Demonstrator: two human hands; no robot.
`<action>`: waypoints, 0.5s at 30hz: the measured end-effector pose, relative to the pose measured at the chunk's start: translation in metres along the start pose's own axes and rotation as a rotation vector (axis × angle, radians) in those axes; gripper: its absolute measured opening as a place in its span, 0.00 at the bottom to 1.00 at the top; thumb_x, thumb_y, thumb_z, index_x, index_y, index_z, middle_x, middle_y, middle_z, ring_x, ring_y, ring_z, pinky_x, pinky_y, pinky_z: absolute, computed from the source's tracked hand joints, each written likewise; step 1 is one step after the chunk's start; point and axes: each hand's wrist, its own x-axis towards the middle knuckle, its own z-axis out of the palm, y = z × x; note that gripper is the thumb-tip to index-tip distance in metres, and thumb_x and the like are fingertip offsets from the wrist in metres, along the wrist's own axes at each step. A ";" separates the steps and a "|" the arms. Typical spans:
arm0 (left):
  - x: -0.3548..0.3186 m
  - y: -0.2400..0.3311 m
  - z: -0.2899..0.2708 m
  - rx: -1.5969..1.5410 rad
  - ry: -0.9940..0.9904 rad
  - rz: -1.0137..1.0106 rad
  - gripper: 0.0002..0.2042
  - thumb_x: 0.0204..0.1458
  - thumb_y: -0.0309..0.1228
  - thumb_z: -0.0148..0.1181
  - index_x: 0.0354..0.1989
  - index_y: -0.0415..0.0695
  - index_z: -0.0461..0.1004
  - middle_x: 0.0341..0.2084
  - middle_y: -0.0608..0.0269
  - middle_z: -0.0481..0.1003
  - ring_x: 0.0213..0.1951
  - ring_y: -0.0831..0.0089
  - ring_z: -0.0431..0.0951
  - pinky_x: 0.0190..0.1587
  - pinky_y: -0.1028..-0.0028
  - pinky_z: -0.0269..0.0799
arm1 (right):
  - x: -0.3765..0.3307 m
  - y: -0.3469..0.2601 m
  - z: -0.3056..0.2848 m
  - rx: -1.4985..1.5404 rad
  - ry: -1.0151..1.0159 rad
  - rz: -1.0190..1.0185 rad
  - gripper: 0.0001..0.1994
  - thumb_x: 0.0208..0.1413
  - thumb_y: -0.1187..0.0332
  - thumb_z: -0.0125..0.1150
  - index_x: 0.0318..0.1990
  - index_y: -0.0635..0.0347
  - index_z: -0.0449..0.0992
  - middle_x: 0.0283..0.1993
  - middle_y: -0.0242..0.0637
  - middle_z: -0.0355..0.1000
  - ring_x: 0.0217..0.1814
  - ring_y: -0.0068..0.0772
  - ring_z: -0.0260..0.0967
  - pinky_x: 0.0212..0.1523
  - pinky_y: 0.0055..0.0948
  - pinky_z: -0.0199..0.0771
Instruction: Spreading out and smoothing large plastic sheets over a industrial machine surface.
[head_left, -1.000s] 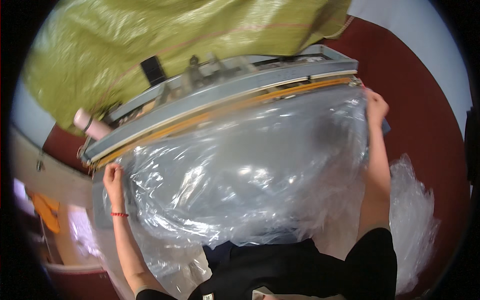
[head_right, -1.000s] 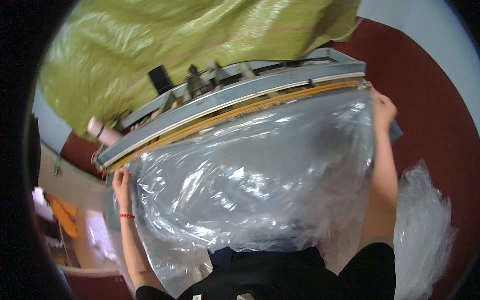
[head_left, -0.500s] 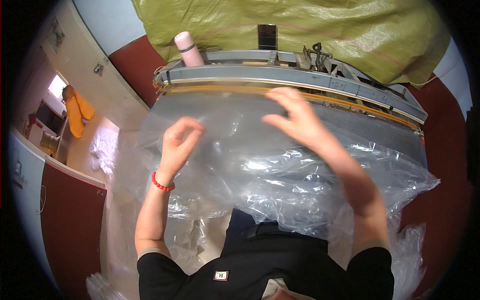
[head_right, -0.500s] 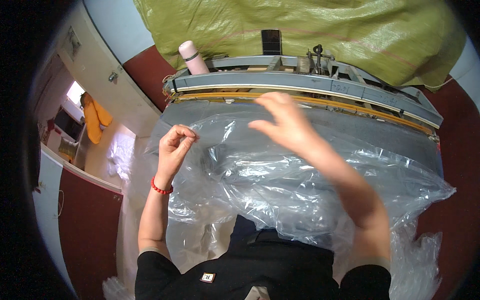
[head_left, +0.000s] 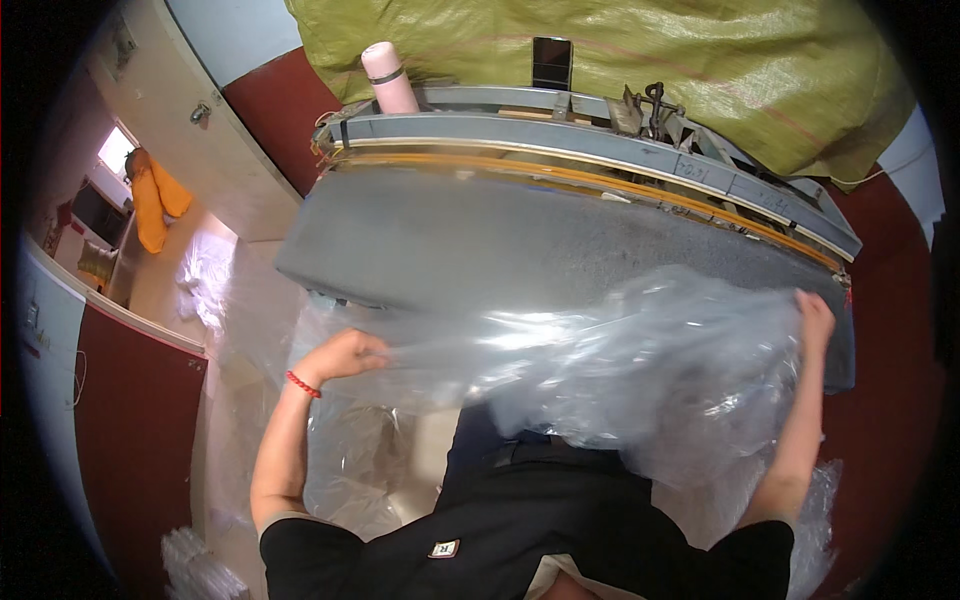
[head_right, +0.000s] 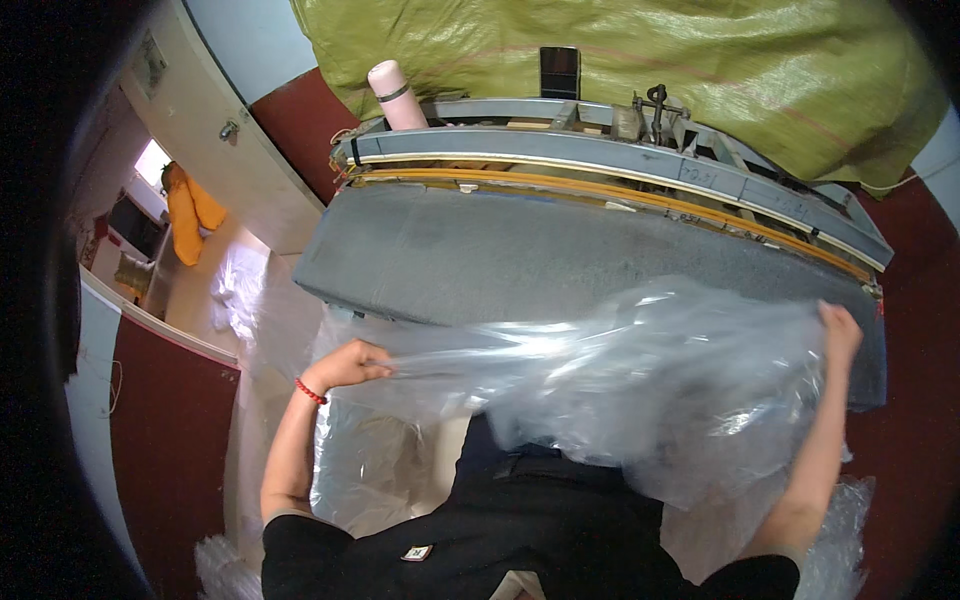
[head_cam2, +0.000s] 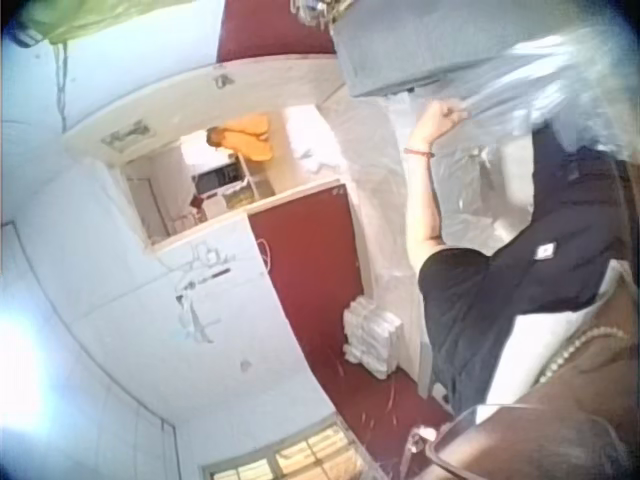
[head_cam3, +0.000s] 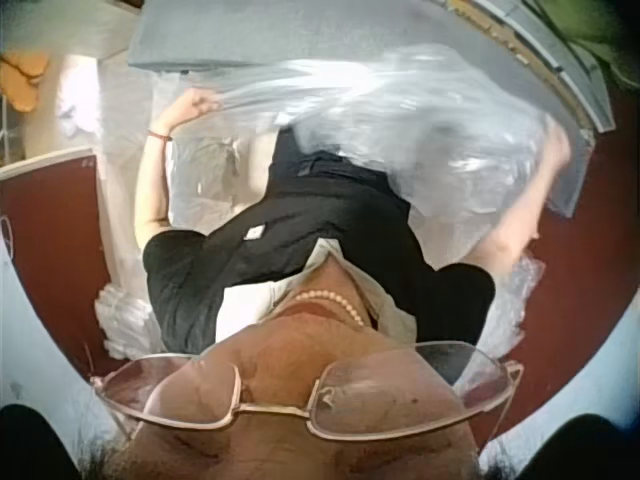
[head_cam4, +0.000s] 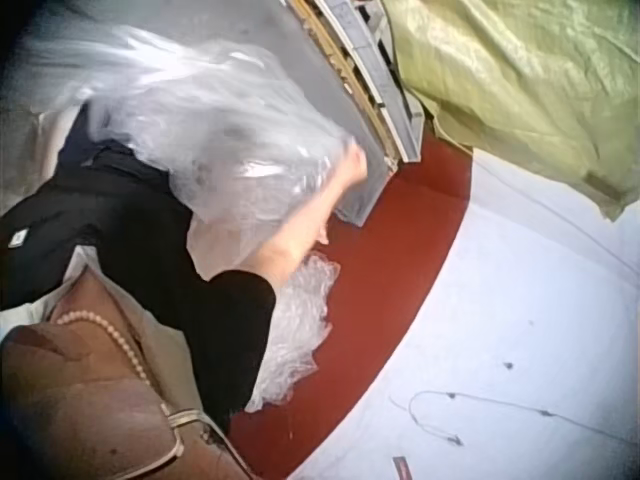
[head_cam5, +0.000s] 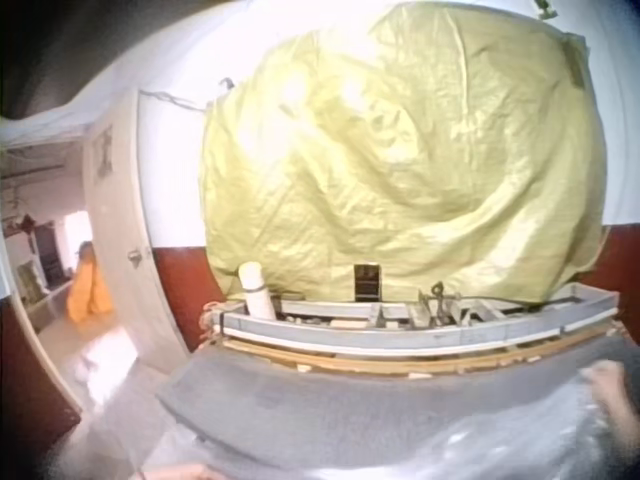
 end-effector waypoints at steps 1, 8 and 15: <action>-0.003 -0.011 -0.009 0.013 -0.042 -0.080 0.08 0.43 0.28 0.57 0.31 0.40 0.72 0.24 0.58 0.73 0.28 0.68 0.72 0.34 0.73 0.66 | 0.003 0.041 -0.050 -0.099 0.160 0.086 0.12 0.45 0.62 0.60 0.29 0.63 0.76 0.25 0.28 0.70 0.28 0.18 0.63 0.32 0.19 0.63; -0.071 -0.137 -0.168 0.691 0.403 -0.395 0.15 0.31 0.18 0.52 0.31 0.43 0.75 0.25 0.54 0.74 0.29 0.62 0.74 0.35 0.70 0.68 | -0.009 0.211 -0.277 -0.336 0.522 0.270 0.17 0.46 0.56 0.58 0.31 0.64 0.75 0.27 0.34 0.72 0.29 0.24 0.65 0.33 0.24 0.65; 0.060 -0.021 -0.201 0.296 1.773 0.019 0.20 0.46 0.32 0.56 0.46 0.37 0.64 0.42 0.47 0.67 0.46 0.57 0.67 0.47 0.68 0.61 | -0.007 0.201 -0.262 -0.488 0.563 0.267 0.20 0.45 0.53 0.56 0.32 0.65 0.75 0.30 0.39 0.72 0.31 0.29 0.67 0.35 0.29 0.65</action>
